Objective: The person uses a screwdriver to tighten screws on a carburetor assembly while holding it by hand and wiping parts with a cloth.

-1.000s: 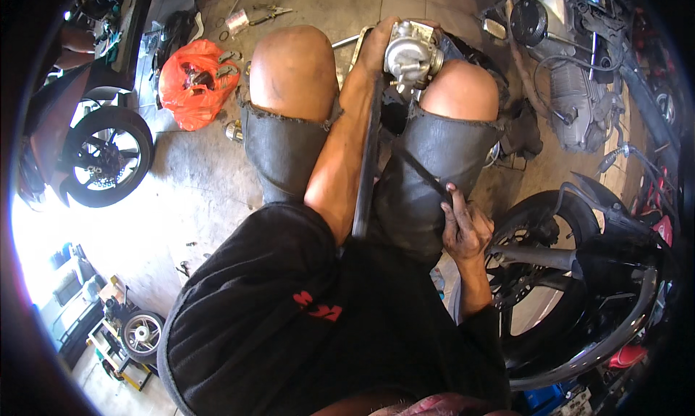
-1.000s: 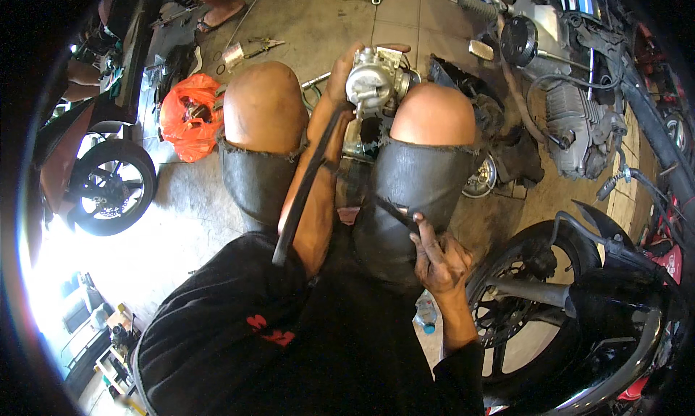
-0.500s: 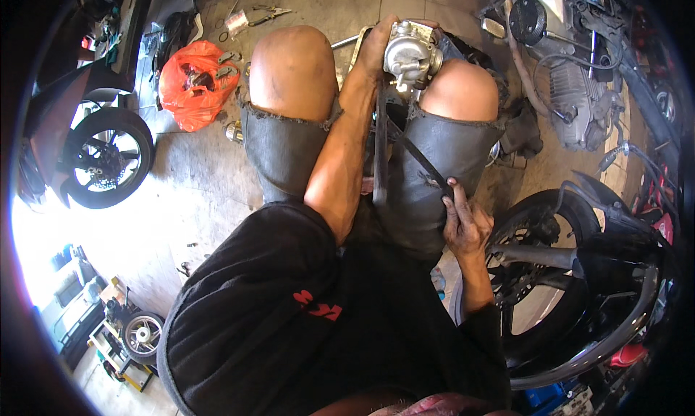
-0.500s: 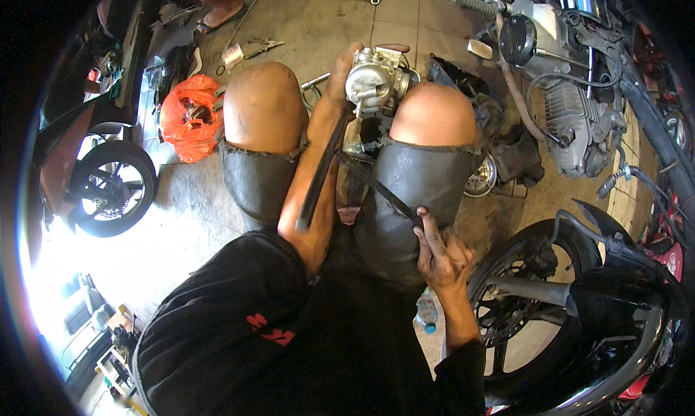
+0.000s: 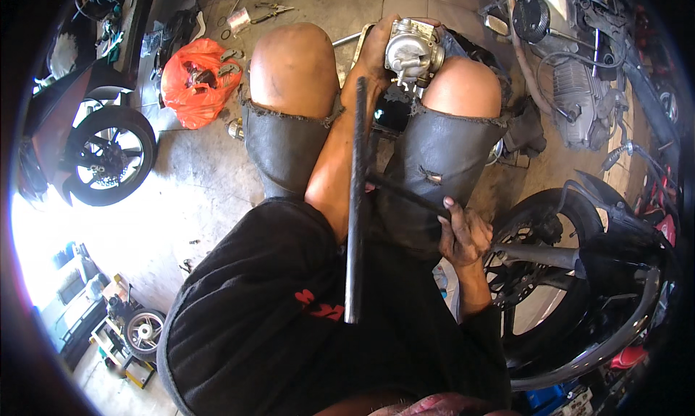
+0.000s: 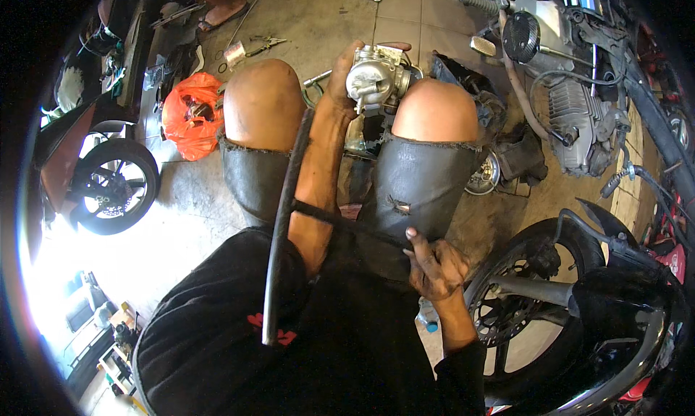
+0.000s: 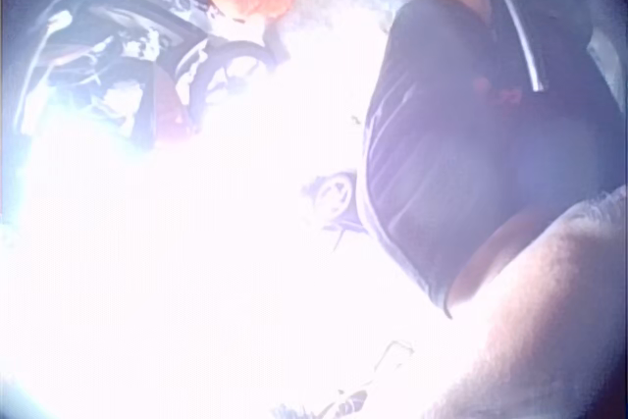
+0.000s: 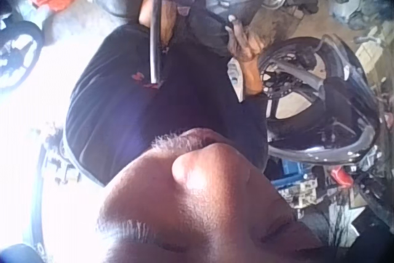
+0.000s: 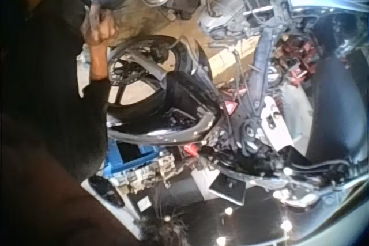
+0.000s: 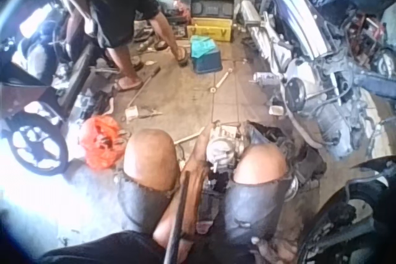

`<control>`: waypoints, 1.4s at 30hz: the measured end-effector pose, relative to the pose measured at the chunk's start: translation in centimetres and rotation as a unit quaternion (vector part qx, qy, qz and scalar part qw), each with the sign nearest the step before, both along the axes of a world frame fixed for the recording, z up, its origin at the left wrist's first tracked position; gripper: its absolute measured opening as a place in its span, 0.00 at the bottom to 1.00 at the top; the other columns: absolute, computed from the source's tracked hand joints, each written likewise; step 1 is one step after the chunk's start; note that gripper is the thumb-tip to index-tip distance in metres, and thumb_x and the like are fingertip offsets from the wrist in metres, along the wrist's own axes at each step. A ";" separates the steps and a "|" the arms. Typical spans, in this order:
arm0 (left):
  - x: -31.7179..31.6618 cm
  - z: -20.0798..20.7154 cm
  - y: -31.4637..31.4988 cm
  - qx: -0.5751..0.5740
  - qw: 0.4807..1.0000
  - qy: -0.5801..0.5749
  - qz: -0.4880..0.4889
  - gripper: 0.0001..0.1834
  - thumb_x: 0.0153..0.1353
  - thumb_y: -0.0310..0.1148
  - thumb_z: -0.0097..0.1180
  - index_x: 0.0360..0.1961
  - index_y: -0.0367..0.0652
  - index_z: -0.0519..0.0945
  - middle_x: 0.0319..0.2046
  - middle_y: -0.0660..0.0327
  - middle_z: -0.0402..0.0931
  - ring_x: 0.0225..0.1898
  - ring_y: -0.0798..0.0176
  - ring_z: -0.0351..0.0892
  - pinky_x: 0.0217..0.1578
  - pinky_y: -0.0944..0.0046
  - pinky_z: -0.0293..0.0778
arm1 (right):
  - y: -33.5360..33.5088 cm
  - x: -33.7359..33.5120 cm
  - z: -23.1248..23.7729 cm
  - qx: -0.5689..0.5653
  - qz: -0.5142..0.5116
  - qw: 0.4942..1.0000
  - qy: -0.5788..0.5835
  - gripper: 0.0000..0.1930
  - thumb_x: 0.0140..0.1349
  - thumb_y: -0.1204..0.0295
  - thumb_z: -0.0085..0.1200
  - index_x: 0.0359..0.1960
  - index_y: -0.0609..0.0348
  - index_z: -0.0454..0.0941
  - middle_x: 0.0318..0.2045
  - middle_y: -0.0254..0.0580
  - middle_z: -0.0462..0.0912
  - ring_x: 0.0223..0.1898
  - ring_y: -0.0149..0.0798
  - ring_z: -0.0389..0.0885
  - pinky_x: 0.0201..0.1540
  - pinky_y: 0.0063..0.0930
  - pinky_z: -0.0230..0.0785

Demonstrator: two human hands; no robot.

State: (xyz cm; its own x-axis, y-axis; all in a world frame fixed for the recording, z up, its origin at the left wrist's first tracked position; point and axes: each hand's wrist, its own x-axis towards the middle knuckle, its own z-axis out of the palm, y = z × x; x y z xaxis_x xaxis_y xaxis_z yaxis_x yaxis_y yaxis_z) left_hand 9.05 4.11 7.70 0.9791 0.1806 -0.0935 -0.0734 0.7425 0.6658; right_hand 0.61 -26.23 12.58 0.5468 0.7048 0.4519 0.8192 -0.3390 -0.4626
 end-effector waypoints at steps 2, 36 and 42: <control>-0.6 -0.3 1.0 -0.151 0.982 -0.083 -0.078 0.34 0.64 0.52 0.34 0.50 0.28 0.73 0.35 0.51 0.81 0.33 0.58 0.82 0.34 0.62 0.80 | 0.4 0.4 0.1 -0.077 -0.034 0.996 0.023 0.20 0.50 0.78 0.63 0.48 0.60 0.80 0.19 0.40 0.76 0.15 0.35 0.70 0.19 0.26 0.65; 0.1 -2.5 0.9 -0.002 1.000 -0.016 0.003 0.45 0.58 0.64 0.43 0.58 0.28 0.67 0.36 0.52 0.81 0.32 0.60 0.83 0.30 0.65 0.82 | 0.1 -0.3 1.1 0.026 0.016 1.000 0.000 0.21 0.50 0.80 0.63 0.49 0.61 0.79 0.17 0.41 0.74 0.16 0.35 0.70 0.20 0.27 0.64; 0.3 -3.7 1.5 0.006 0.999 -0.033 -0.009 0.44 0.59 0.63 0.42 0.57 0.28 0.67 0.36 0.51 0.80 0.33 0.60 0.83 0.31 0.63 0.81 | 0.4 0.2 1.6 -0.023 -0.007 0.999 0.031 0.15 0.57 0.78 0.57 0.47 0.68 0.78 0.26 0.47 0.81 0.18 0.41 0.75 0.23 0.29 0.68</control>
